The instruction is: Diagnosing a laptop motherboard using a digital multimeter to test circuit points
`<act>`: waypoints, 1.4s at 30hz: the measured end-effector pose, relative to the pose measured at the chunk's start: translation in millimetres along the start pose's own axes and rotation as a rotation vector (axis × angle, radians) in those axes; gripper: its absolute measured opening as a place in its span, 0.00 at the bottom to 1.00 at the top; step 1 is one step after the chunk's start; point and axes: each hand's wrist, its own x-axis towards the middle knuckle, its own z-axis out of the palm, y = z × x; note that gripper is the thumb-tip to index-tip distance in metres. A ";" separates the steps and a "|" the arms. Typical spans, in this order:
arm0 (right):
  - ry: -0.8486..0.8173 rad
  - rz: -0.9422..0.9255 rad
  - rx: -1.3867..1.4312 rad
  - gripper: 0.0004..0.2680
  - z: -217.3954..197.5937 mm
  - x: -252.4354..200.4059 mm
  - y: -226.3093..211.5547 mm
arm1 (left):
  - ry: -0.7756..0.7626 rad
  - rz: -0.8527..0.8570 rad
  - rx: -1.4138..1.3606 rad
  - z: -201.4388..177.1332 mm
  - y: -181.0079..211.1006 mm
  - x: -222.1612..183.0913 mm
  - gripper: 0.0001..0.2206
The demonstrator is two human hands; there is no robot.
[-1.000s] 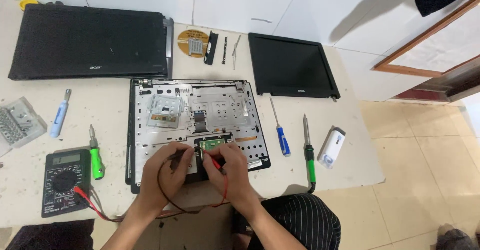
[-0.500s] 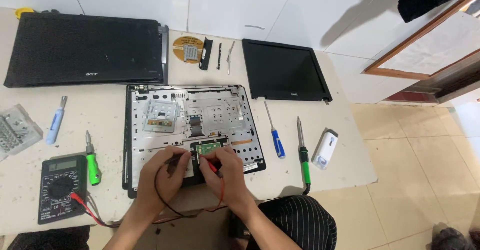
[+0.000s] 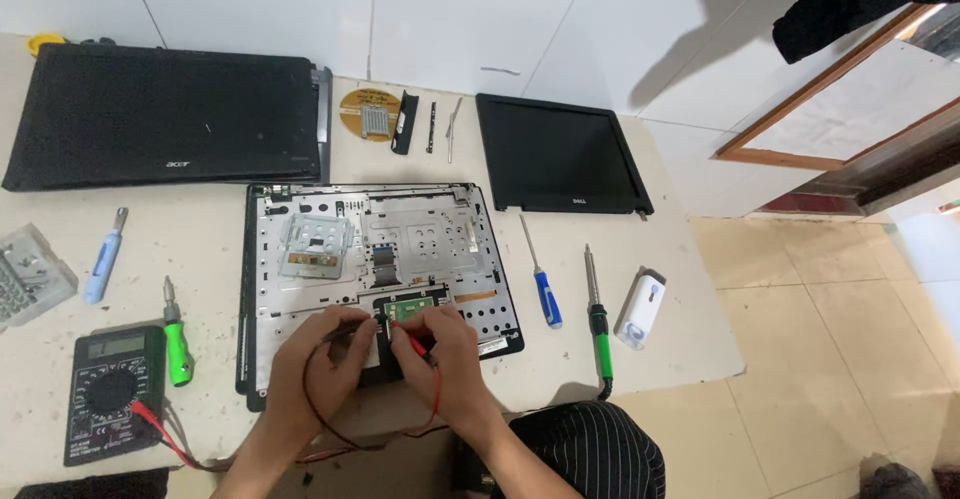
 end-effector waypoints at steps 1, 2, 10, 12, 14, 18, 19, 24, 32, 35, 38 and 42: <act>-0.014 0.004 -0.004 0.02 -0.7 0.8 0.3 | 0.007 -0.035 -0.023 0.3 1.3 0.5 0.04; -0.031 0.014 -0.005 0.02 -0.4 -1.6 0.1 | 0.012 -0.076 -0.042 -0.6 2.5 -2.4 0.03; -0.016 -0.013 -0.030 0.03 1.3 -0.6 3.8 | 0.003 -0.025 0.003 2.3 -5.8 -2.3 0.04; -0.019 -0.046 -0.016 0.03 0.7 0.0 3.1 | 0.009 0.020 0.023 2.8 -6.2 -1.7 0.04; 0.008 -0.023 -0.032 0.02 2.9 -0.7 6.3 | 0.016 -0.054 -0.023 1.8 -3.1 -1.6 0.03; 0.001 -0.059 -0.063 0.02 1.8 1.1 25.8 | 0.019 -0.055 -0.045 0.8 5.5 2.7 0.04; 0.010 -0.137 -0.090 0.02 1.8 1.2 38.8 | 0.019 0.053 -0.047 3.3 2.9 4.8 0.05; -0.094 -0.106 0.033 0.03 -5.1 1.8 26.8 | 0.088 -0.002 0.020 4.0 -7.9 0.3 0.03; -0.098 -0.055 0.010 0.02 -13.9 6.8 7.0 | 0.089 -0.108 -0.114 -8.5 19.0 3.9 0.04; -0.136 -0.053 -0.005 0.02 -14.4 6.9 5.2 | 0.033 -0.165 -0.041 -7.9 14.6 5.6 0.03; -0.091 -0.039 0.030 0.01 -13.5 6.1 5.5 | 0.044 -0.185 -0.065 -7.3 21.7 3.4 0.04; -0.093 -0.080 0.015 0.01 -13.1 8.1 6.1 | 0.040 -0.169 -0.046 -7.8 21.2 5.5 0.04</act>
